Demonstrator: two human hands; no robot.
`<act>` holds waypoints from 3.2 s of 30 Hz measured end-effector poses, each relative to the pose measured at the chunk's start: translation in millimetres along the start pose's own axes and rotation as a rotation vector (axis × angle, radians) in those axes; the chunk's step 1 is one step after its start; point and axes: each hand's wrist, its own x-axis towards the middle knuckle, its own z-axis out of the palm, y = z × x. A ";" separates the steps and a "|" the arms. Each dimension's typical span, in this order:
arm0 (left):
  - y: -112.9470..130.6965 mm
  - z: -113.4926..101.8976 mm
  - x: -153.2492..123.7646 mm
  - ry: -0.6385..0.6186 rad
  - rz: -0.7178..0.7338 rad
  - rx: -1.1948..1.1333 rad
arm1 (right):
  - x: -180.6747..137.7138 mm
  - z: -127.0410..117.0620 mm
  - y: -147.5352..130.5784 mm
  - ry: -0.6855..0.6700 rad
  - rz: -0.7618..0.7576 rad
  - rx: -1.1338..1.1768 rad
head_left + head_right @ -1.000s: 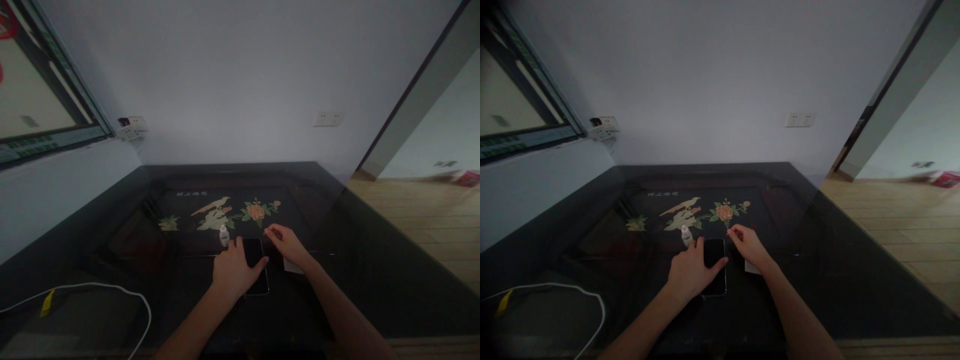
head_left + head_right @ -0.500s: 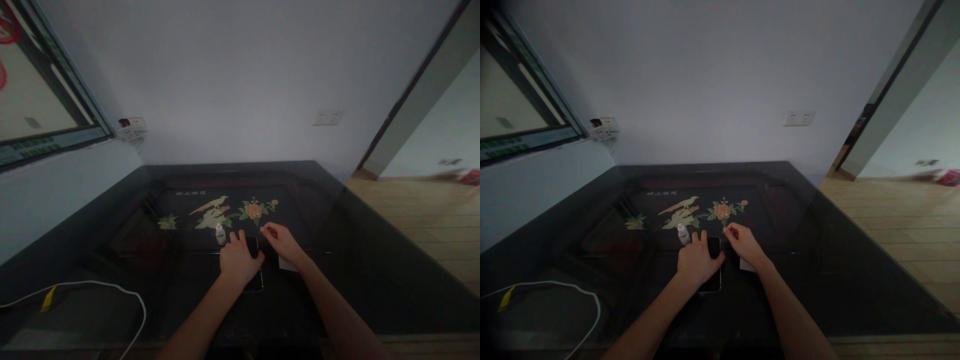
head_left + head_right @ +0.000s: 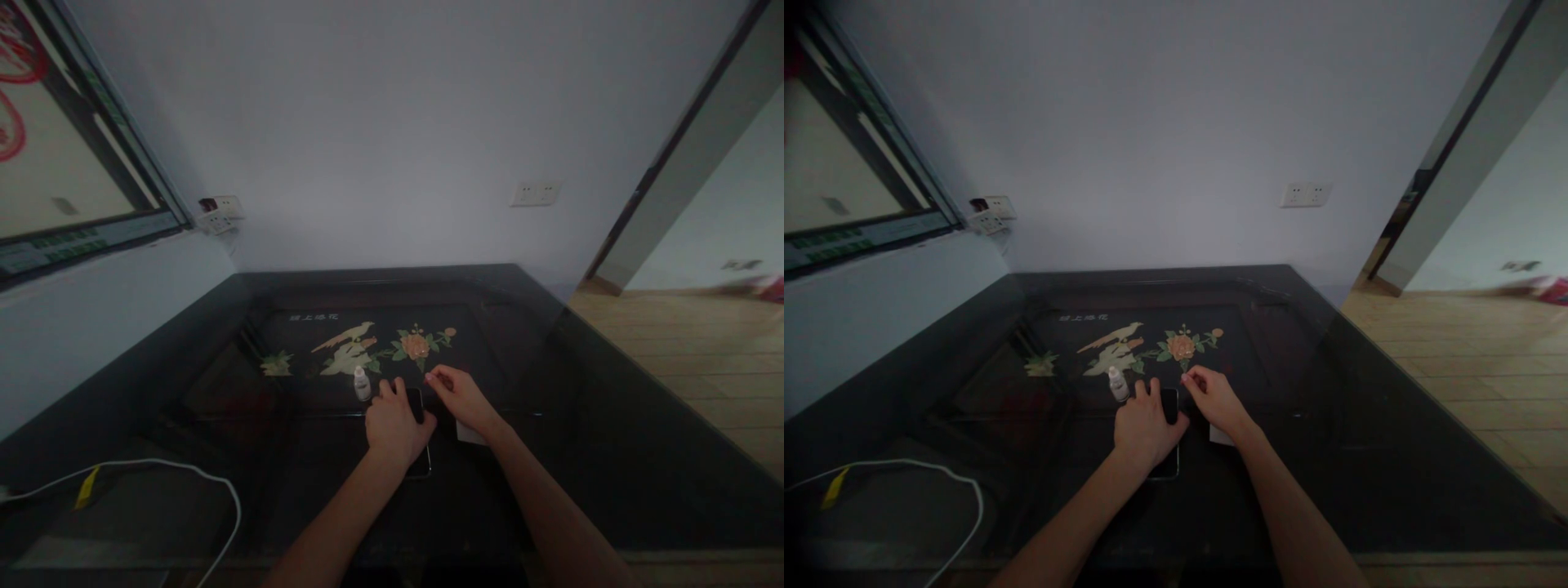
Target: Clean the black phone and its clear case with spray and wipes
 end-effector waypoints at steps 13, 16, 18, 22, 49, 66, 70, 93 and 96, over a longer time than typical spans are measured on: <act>-1.7 -2.6 -1.2 -0.005 0.003 -0.013 | 0.0 0.3 2.6 -0.012 0.009 0.019; -10.3 -6.6 -5.9 0.015 0.031 -0.027 | 0.1 -0.2 2.5 -0.016 0.015 0.018; -18.2 -11.0 -11.9 0.030 0.058 -0.036 | -0.1 -0.4 2.2 -0.017 0.022 0.012; -38.6 -26.9 -22.8 0.061 0.111 -0.059 | -0.7 0.2 1.4 -0.025 0.050 0.010; -126.4 -15.6 39.6 0.111 0.188 -0.547 | 1.5 12.2 -53.3 0.102 -0.039 -0.125; -130.9 -1.5 48.0 0.159 0.237 -0.633 | 50.6 87.0 -91.8 -0.042 -0.210 -0.232; -131.5 2.6 49.8 0.170 0.250 -0.653 | 48.5 80.6 -95.3 -0.106 -0.266 -0.190; -134.2 5.3 52.1 0.180 0.265 -0.697 | 51.9 67.0 -116.9 -0.235 -0.255 -0.276; -133.7 4.6 51.4 0.184 0.257 -0.691 | 51.8 71.4 -116.0 -0.176 -0.177 -0.308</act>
